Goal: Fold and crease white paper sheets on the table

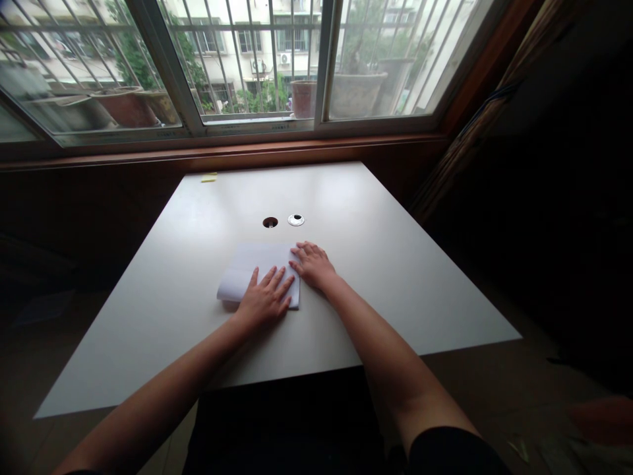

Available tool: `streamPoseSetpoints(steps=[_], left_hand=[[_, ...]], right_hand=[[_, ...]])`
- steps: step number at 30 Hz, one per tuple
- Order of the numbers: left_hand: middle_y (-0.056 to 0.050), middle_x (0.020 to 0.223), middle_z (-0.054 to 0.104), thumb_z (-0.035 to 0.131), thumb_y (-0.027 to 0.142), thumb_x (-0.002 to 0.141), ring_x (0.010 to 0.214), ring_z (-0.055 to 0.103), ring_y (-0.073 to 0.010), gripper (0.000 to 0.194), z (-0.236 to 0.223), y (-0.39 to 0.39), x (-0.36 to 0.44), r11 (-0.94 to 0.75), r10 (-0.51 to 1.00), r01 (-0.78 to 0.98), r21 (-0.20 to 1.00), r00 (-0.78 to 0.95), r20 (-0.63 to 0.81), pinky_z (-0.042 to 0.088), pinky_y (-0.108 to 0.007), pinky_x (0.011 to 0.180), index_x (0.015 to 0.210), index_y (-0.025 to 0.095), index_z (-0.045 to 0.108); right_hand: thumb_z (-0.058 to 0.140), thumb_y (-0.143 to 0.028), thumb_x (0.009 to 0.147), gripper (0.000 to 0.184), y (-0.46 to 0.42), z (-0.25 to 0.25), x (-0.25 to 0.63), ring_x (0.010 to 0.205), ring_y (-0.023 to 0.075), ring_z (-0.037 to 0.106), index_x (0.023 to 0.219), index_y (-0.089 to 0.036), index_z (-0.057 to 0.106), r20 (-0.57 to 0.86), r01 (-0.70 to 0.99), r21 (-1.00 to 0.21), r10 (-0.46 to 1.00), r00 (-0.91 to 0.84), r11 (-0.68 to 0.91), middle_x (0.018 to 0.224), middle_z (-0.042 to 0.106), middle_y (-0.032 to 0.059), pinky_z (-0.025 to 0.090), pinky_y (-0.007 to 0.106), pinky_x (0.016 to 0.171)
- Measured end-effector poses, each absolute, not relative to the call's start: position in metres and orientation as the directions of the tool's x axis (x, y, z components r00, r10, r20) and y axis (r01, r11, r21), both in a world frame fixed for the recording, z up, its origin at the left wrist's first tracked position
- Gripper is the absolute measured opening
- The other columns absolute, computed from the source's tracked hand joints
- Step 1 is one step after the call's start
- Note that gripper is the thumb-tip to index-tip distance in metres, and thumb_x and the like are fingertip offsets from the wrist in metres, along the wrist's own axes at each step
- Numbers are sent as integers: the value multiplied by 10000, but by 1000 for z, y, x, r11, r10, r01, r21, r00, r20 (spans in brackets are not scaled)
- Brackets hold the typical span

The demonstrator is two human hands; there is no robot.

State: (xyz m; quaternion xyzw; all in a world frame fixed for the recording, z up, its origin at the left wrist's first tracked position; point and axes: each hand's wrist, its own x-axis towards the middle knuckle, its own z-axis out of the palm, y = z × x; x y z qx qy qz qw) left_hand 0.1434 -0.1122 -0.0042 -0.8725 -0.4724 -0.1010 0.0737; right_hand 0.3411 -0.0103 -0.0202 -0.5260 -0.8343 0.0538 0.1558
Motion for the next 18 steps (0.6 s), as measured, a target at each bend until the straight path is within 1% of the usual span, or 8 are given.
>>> streamPoseSetpoints(steps=[5,8,10,12,15,16,18], left_hand=[[-111,1544,409,358,493,997,1415,369,-349,554,-3,-112,142,-548,809,836,-18,535,245,144,-651,1170,1489,252,436],[-104,1542,414,367,495,993,1418,367,-342,554,-3,-112,142,-545,810,838,-17,531,247,150,-641,1172,1488,254,435],[-102,1542,415,371,486,993,1419,367,-337,549,-3,-113,142,-542,811,840,-18,529,248,155,-636,1173,1486,255,437],[-100,1545,411,374,477,992,1418,369,-337,543,-4,-113,143,-539,812,842,-19,526,251,159,-635,1172,1483,256,442],[-103,1540,418,383,473,989,1415,372,-342,537,-4,-113,143,-536,813,844,-21,523,257,161,-641,1169,1474,253,457],[-105,1536,424,385,472,989,1412,375,-343,537,-4,-113,143,-537,812,843,-22,524,257,161,-641,1169,1471,250,463],[-108,1532,429,388,466,988,1407,383,-341,536,-4,-112,143,-539,811,842,-25,527,255,165,-636,1171,1469,244,468]], right_hand=[[415,-433,1008,438,-23,-21,350,1406,262,381,1391,-253,526,251,806,-302,858,-449,510,1482,500,61,315,465,1170],[392,-392,1016,431,-36,-20,359,1367,242,447,1392,-222,518,291,756,-381,845,-448,532,1428,555,82,343,441,1166],[418,-410,1008,461,-46,-19,365,1342,240,483,1422,-217,479,303,716,-442,841,-448,540,1410,571,92,369,437,1152],[476,-452,984,554,-57,-18,370,1325,249,506,1482,-224,392,307,670,-486,827,-471,562,1400,583,99,394,448,1132],[579,-522,922,777,-74,-17,375,1334,276,500,1554,-231,234,308,625,-500,798,-518,599,1403,581,111,409,476,1117],[609,-544,898,837,-79,-17,376,1340,282,493,1562,-231,208,307,622,-494,792,-528,607,1416,569,115,408,479,1118],[656,-582,850,912,-87,-18,376,1356,294,475,1564,-227,212,307,634,-474,789,-532,611,1452,531,128,406,477,1125]])
